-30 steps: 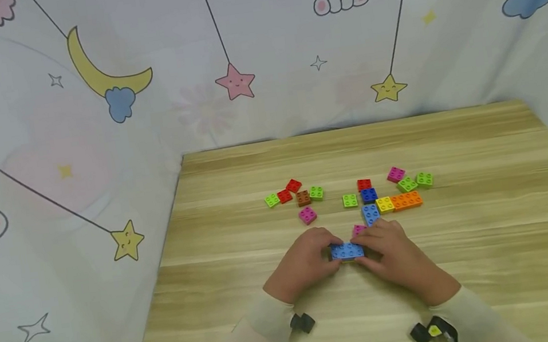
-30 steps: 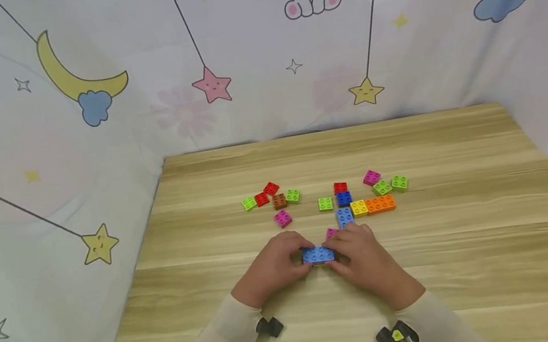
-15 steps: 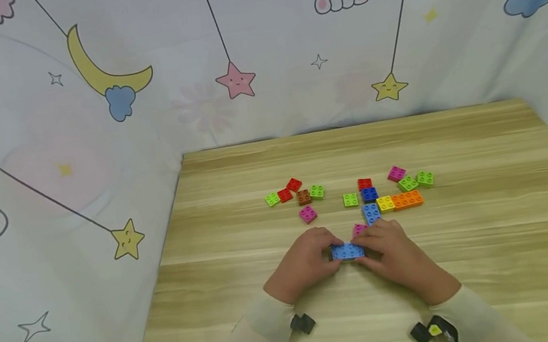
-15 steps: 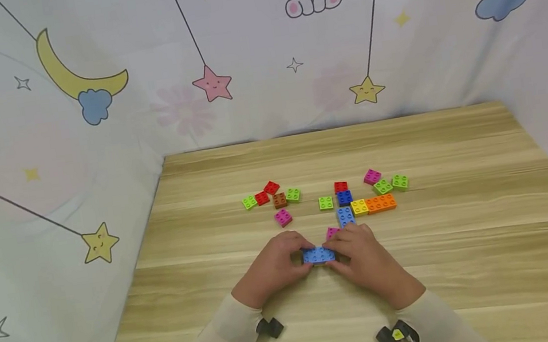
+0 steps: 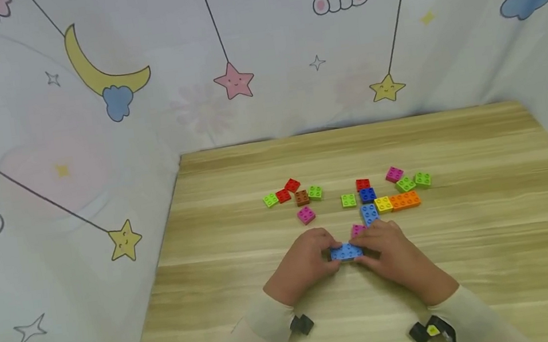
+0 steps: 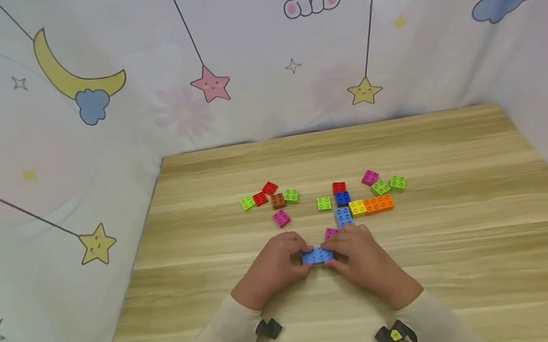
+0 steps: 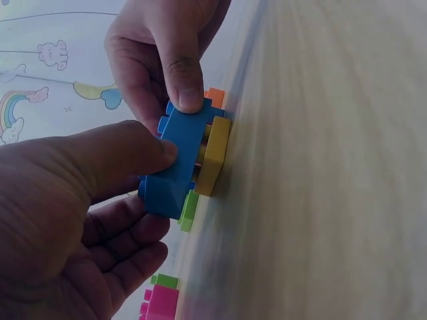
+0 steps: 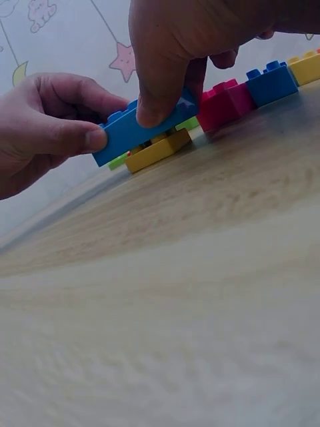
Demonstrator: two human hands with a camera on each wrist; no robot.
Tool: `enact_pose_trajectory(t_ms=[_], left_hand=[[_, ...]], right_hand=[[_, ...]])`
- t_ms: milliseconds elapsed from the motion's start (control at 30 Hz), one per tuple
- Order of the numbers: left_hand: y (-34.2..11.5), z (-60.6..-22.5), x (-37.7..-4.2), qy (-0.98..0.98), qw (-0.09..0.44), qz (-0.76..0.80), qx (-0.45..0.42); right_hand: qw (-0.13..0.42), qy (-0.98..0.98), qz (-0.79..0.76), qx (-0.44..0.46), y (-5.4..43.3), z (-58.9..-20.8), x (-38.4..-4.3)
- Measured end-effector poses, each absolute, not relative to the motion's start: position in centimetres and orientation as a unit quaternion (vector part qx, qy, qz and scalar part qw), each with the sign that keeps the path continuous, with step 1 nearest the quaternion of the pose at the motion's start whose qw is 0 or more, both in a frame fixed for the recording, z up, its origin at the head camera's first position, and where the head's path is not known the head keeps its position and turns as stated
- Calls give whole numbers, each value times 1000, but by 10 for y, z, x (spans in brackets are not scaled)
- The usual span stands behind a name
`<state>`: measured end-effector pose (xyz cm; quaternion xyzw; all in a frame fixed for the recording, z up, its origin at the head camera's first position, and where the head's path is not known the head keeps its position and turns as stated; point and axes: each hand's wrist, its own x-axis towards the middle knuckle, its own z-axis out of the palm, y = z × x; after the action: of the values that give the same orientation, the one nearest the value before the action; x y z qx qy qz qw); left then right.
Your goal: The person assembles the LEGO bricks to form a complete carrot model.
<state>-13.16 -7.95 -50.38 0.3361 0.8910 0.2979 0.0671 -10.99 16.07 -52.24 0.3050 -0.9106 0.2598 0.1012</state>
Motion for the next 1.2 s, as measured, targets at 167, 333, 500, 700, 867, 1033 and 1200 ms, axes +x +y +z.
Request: enact_pose_trajectory(t_ms=[167,333,500,700,867,1033,1200], left_hand=[[-79,-503,-131,891,53,296,339],[-77,-505,-130,894,45,298,332],[-76,-506,-128,894,43,304,327],[-76,-504,-127,896,50,300,325],[-77,-505,-126,900,56,293,316],[-76,-507,-128,899,60,297,317],[-76,-507,-128,896,63,304,318]], right_hand=[[121,-908,253,310,161,-522,-110],[138,-899,264,322,162,-521,-111],[132,-899,268,320,164,-520,-111],[125,-900,268,321,164,-522,-111],[126,-901,262,323,163,-524,-111],[128,-901,259,324,163,-524,-112],[130,-900,259,327,165,-524,-112]])
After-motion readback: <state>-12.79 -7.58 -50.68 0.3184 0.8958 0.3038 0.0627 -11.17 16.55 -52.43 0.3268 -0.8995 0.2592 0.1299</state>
